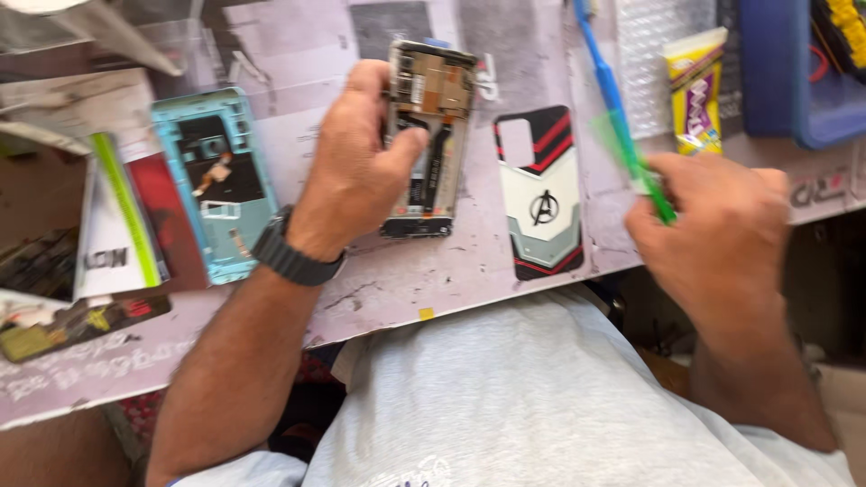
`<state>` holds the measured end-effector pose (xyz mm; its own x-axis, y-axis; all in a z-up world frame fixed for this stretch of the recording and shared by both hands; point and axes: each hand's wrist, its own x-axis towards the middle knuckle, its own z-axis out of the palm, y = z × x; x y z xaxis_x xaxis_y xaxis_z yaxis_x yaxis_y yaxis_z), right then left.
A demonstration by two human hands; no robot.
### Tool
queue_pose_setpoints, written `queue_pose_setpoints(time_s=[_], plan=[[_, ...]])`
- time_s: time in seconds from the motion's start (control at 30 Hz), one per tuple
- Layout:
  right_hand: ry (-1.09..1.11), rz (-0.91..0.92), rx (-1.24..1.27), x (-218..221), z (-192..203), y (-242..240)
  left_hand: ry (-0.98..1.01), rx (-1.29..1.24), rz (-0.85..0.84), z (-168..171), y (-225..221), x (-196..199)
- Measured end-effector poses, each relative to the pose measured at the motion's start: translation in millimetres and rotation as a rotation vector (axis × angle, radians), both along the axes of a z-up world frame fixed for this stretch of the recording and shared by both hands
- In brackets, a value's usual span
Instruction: The person applies adhesive to a small internal component and places it inside a disassembled smartphone chassis. They then apply adhesive to a new battery and insert it into the phone, pressing it into place.
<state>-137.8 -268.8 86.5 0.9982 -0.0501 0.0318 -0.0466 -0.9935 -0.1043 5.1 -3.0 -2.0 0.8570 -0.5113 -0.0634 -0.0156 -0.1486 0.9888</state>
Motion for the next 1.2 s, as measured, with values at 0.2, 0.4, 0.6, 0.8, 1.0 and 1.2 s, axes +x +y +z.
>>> queue_pose_setpoints(time_s=[0.2,0.4,0.6,0.8,1.0,1.2], plan=[[-0.016,0.076,0.627,11,2,2,0.02,-0.1,-0.076,-4,1,2],[0.007,0.118,0.726,23,-22,2,0.164,-0.132,-0.063,-3,1,4],[-0.016,0.142,0.639,22,-33,3,0.136,-0.154,-0.066,-4,2,2],[-0.013,0.171,0.644,26,-35,4,0.142,-0.147,-0.052,-3,1,1],[0.0,0.175,0.632,27,-34,4,0.103,-0.133,-0.061,-3,2,1],[0.077,0.163,0.736,31,-33,-8,0.095,-0.118,-0.099,0,3,1]])
